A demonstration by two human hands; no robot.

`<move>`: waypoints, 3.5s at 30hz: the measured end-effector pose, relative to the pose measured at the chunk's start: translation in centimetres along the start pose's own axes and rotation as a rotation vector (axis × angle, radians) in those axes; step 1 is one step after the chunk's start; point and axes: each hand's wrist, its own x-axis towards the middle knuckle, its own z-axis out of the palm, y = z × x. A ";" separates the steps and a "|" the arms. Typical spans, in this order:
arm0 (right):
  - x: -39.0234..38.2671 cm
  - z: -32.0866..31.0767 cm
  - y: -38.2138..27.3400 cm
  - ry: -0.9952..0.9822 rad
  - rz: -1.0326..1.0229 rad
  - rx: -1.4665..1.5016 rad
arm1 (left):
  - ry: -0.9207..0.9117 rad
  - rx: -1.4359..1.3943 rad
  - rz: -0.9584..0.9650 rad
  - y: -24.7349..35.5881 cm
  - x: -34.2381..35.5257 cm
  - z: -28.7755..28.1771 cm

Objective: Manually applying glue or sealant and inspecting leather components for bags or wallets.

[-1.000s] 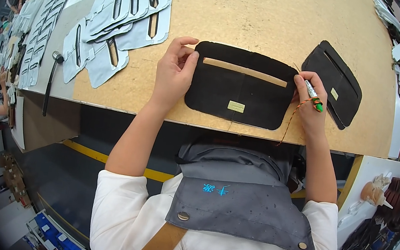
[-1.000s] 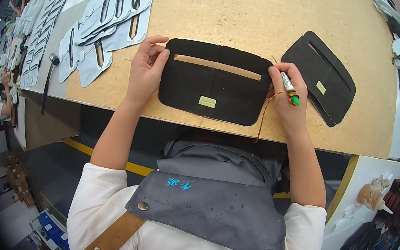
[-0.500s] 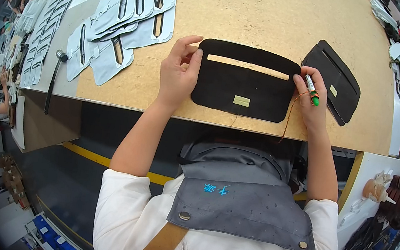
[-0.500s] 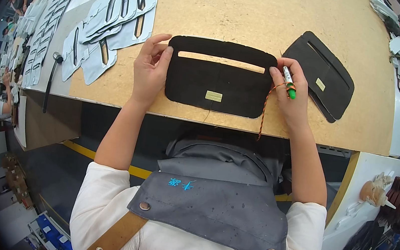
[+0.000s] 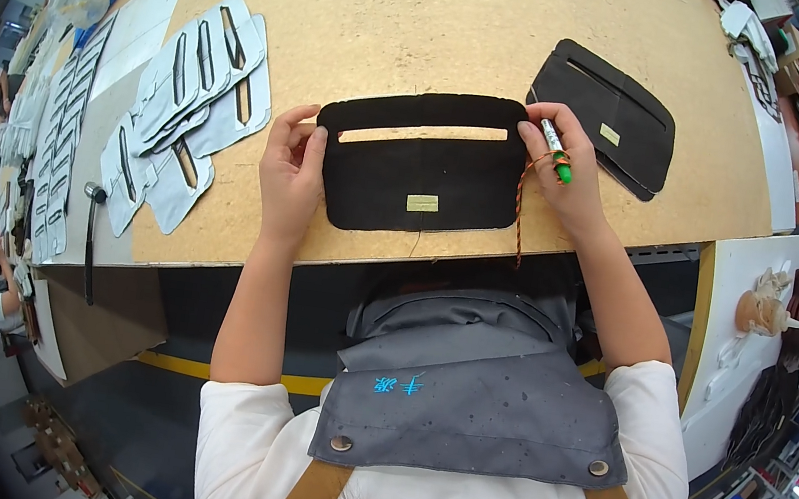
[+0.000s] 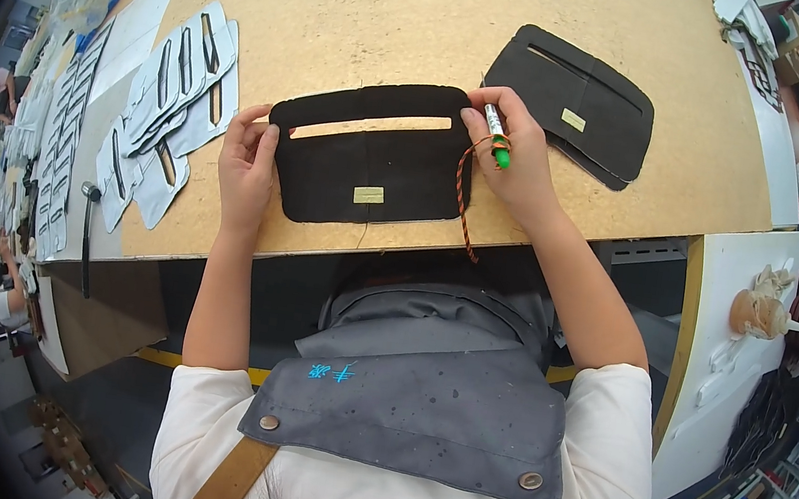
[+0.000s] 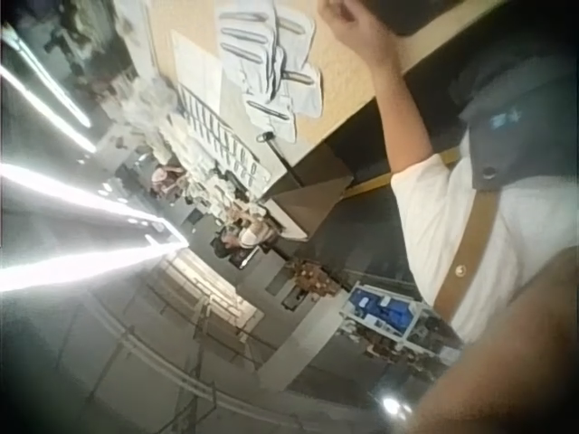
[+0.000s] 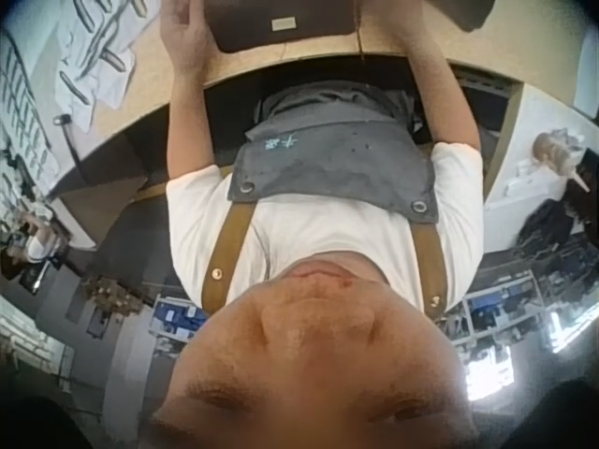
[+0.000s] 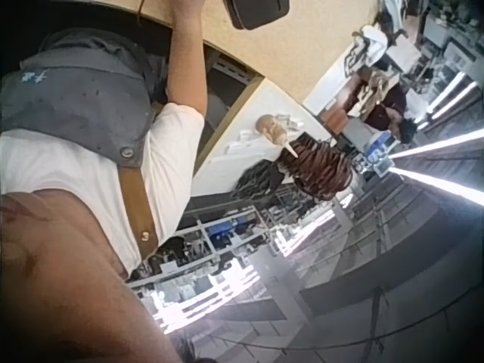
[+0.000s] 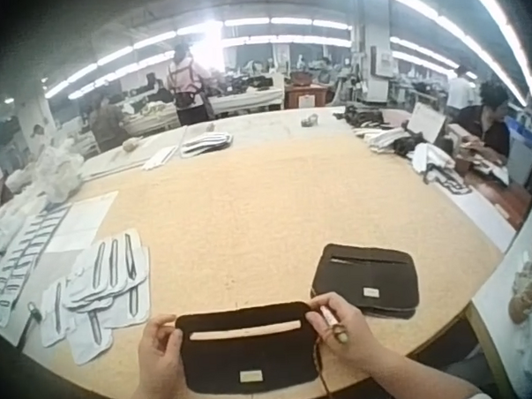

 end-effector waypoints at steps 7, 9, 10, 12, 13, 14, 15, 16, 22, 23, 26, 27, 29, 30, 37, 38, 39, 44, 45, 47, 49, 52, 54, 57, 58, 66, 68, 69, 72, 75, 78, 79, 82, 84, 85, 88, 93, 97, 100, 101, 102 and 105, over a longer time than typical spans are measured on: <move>0.0 0.0 -1.0 0.096 -0.150 -0.104 | -0.001 -0.083 0.047 -0.1 -0.1 0.0; 0.3 -1.4 -1.3 0.178 -0.157 -0.149 | -0.012 -0.068 0.053 0.6 0.1 -0.4; 0.6 -3.0 -1.9 0.221 -0.194 -0.170 | 0.019 -0.041 0.084 0.3 0.5 -1.1; 1.2 -6.8 -1.9 0.373 -0.119 0.036 | 0.067 -0.005 0.116 -0.1 2.0 -2.9; 1.4 -8.7 -2.1 0.440 -0.114 0.055 | 0.104 0.341 0.265 -0.7 3.3 -4.3; 1.6 -11.7 -0.8 0.471 -0.009 0.123 | 0.140 0.692 0.411 -1.0 4.5 -5.9; 1.7 -12.9 -0.6 0.482 0.028 0.263 | 0.185 0.860 0.468 -1.4 5.8 -7.6; 1.8 -15.0 1.5 0.523 0.035 0.259 | 0.213 1.026 0.439 -1.7 6.8 -9.3; -0.9 -18.1 5.6 0.524 0.034 -0.667 | 0.070 1.475 0.329 -2.0 9.8 -13.2; -1.0 -17.7 5.0 0.519 0.034 -0.665 | 0.008 1.517 0.351 -1.8 10.0 -13.3; -1.1 -16.0 2.2 0.499 0.123 -0.493 | 0.108 1.455 0.367 -1.7 10.8 -13.4; -0.8 -15.3 1.6 0.480 0.080 -0.494 | 0.211 1.361 0.316 -1.3 10.7 -13.5; -0.8 -14.3 0.4 0.466 0.049 -0.508 | 0.308 1.315 0.431 0.3 10.4 -12.8; -0.8 -13.9 0.0 0.450 0.026 -0.481 | 0.331 1.288 0.510 1.3 10.3 -11.9; -1.3 -9.1 -2.3 0.213 -0.068 -0.337 | -0.427 0.444 0.157 5.5 1.8 -2.9; -1.4 -8.2 -2.7 0.215 -0.056 -0.340 | -0.416 0.551 0.233 4.8 2.1 -3.3; -1.4 -7.3 -3.0 0.177 -0.070 -0.320 | -0.405 0.656 0.311 4.3 2.7 -4.0; -1.9 -5.6 -3.6 0.048 -0.114 -0.301 | -0.587 0.951 0.395 3.3 3.6 -4.7; -1.9 -5.3 -3.7 0.051 -0.112 -0.302 | -0.620 1.007 0.438 3.2 3.7 -4.6; -2.1 -5.0 -3.6 0.000 -0.132 -0.291 | -0.654 1.048 0.433 3.5 4.1 -4.2; -2.3 -4.7 -3.5 -0.020 -0.160 -0.292 | -0.682 1.092 0.427 3.8 4.5 -4.0; -2.9 -4.7 -3.4 -0.053 -0.153 -0.275 | -0.750 1.062 0.379 4.1 4.9 -4.2; -3.0 -4.8 -3.6 -0.045 -0.157 -0.267 | -0.692 0.820 0.317 4.0 5.1 -5.1; -3.1 -5.0 -3.8 -0.035 -0.194 -0.304 | -0.486 0.448 0.318 5.6 4.4 -5.4; -3.0 -4.9 -3.9 -0.044 -0.246 -0.338 | -0.485 0.322 0.341 6.1 3.9 -5.2; -2.5 -2.9 -4.2 -0.074 -0.281 -0.214 | -0.787 0.344 0.235 4.4 -0.9 4.6; -2.8 -2.6 -3.6 -0.136 -0.181 -0.093 | -0.762 0.347 0.253 3.5 -1.6 5.6; -2.9 -2.3 -3.2 -0.195 -0.092 0.042 | -0.728 0.365 0.273 3.3 -1.9 5.8; -3.2 -1.5 -2.0 -0.250 0.129 0.220 | -0.631 0.497 0.451 3.1 -2.4 6.3; -3.0 -1.0 -1.8 -0.292 0.271 0.294 | -0.643 0.556 0.483 3.1 -2.6 6.4; -2.9 -0.8 -1.6 -0.287 0.341 0.303 | -0.677 0.514 0.601 2.9 -2.1 6.2; -2.9 -0.8 -1.6 -0.297 0.347 0.291 | -0.679 0.511 0.598 2.8 -2.0 6.2; -2.6 -0.9 -1.4 -0.314 0.368 0.271 | -0.748 0.512 0.662 2.7 -1.6 6.2; -2.3 -0.9 -1.4 -0.319 0.381 0.262 | -0.834 0.528 0.672 2.7 -1.4 6.2; -2.0 -1.0 -1.6 -0.352 0.415 0.258 | -0.836 0.525 0.670 2.6 -1.4 6.2; -1.4 -1.4 -2.2 -0.435 0.431 0.192 | -0.827 0.547 0.677 2.5 -1.4 6.2; -3.4 -1.8 -1.7 -0.477 0.093 0.012 | -0.809 0.535 0.648 2.5 -1.5 6.3; -5.8 -2.3 -1.0 -0.459 -0.528 -0.410 | -0.800 0.528 0.622 2.7 -1.4 6.4; -6.8 -2.3 -0.8 -0.400 -0.707 -0.603 | -0.820 0.511 0.521 2.8 -1.4 6.4; -6.8 -2.4 -0.9 -0.396 -0.707 -0.603 | -0.812 0.513 0.531 2.8 -1.4 6.4; -6.9 -2.5 -0.8 -0.416 -0.680 -0.586 | -0.804 0.515 0.542 2.8 -1.5 6.4; -6.4 -2.7 -0.6 -0.396 -0.546 -0.413 | -0.790 0.530 0.568 2.7 -1.7 6.4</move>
